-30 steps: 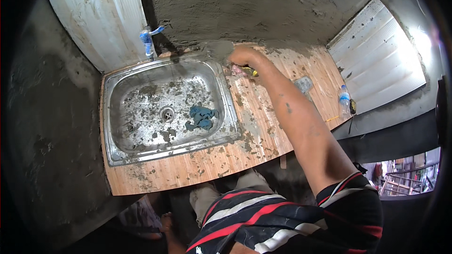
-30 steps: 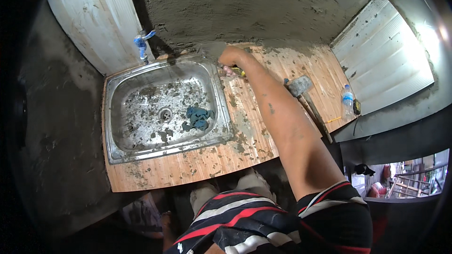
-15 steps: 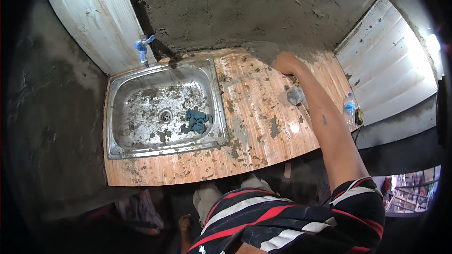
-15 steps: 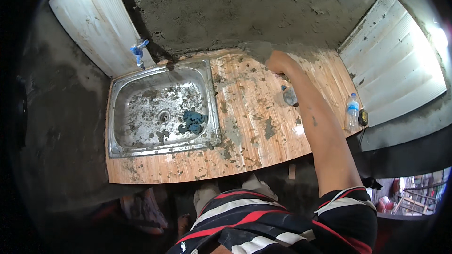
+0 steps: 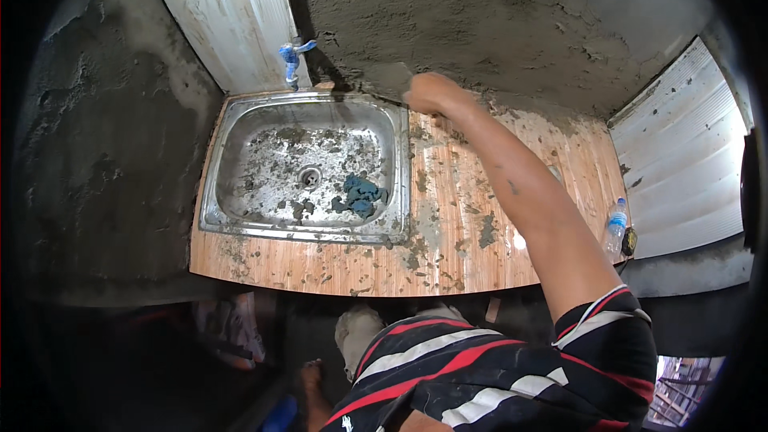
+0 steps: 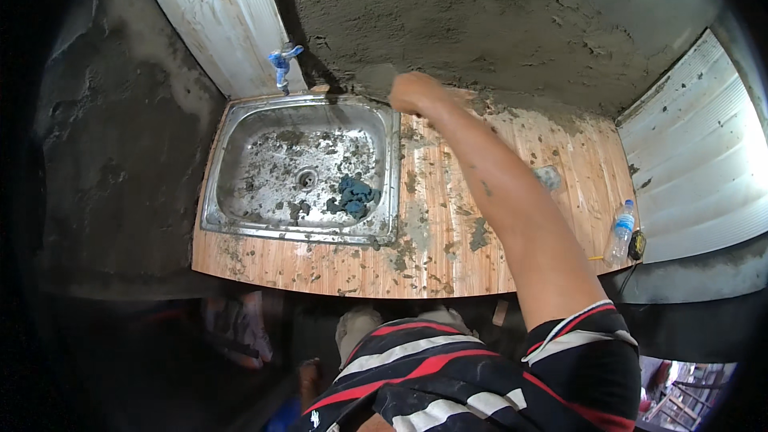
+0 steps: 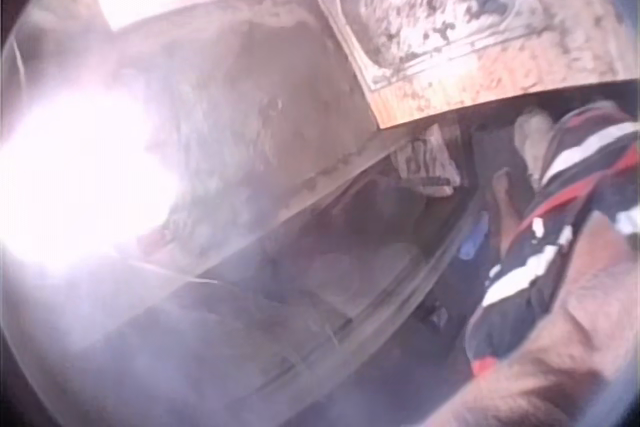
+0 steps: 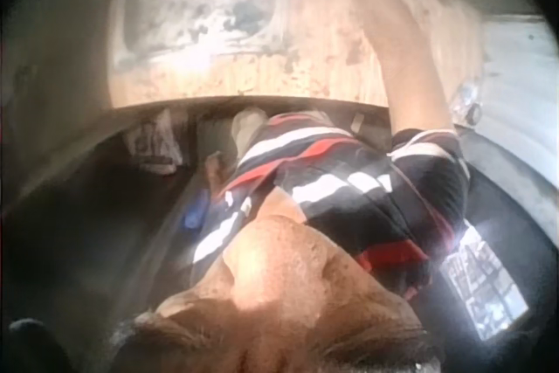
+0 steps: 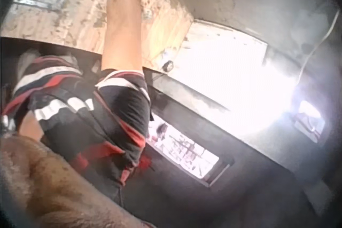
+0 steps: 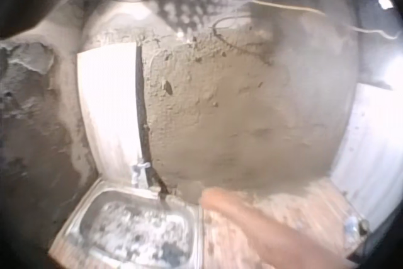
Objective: The person mixes mortar in a bucket, applies it to a wall surface near a sink using a trowel, and positions a panel against the wall.
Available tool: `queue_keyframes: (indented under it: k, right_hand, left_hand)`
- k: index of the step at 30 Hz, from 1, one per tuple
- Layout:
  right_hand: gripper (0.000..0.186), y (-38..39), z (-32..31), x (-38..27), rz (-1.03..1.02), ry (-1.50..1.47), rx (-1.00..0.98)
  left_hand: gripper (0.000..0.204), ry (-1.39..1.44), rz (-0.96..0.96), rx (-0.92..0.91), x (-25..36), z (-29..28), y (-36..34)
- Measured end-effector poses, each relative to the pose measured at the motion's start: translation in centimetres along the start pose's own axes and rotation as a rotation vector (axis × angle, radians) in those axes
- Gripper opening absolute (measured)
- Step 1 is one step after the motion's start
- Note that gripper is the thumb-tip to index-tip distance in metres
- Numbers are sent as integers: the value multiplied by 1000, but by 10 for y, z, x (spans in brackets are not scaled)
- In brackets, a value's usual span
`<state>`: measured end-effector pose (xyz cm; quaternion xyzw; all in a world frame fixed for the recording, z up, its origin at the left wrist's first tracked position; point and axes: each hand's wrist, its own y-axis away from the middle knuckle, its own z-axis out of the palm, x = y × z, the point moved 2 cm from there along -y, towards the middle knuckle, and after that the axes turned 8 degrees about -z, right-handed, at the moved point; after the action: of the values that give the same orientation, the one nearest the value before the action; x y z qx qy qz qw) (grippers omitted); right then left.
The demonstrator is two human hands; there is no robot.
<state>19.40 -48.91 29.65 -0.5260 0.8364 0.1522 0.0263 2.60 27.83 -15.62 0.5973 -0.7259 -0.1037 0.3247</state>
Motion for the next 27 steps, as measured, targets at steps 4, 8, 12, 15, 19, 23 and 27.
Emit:
queue_keyframes:
  k: [4, 8, 12, 15, 19, 23, 27]
  right_hand:
    - [30, -50, 10, -26, -133, 268, -58]
    - [33, -50, -7, -37, -12, 179, -83]
    - [32, -28, -15, 2, 40, 220, -160]
    - [21, 4, -12, 54, 117, 280, -226]
    - [27, 44, -14, 101, 316, 122, -164]
    - [34, 91, -8, 168, 495, 14, -85]
    - [40, 141, 2, 226, 533, 48, -77]
  left_hand:
    - [22, -637, 167, -203, 24, 24, 5]
    - [21, -466, 161, -190, 26, 33, 8]
    - [20, -96, -31, -157, 29, 36, 5]
    - [22, -329, 217, -240, 49, 23, -5]
    - [17, -508, 304, -167, 27, 3, -22]
    - [14, -746, 445, -4, 31, -15, -49]
    - [19, -639, 474, 16, 58, -29, -75]
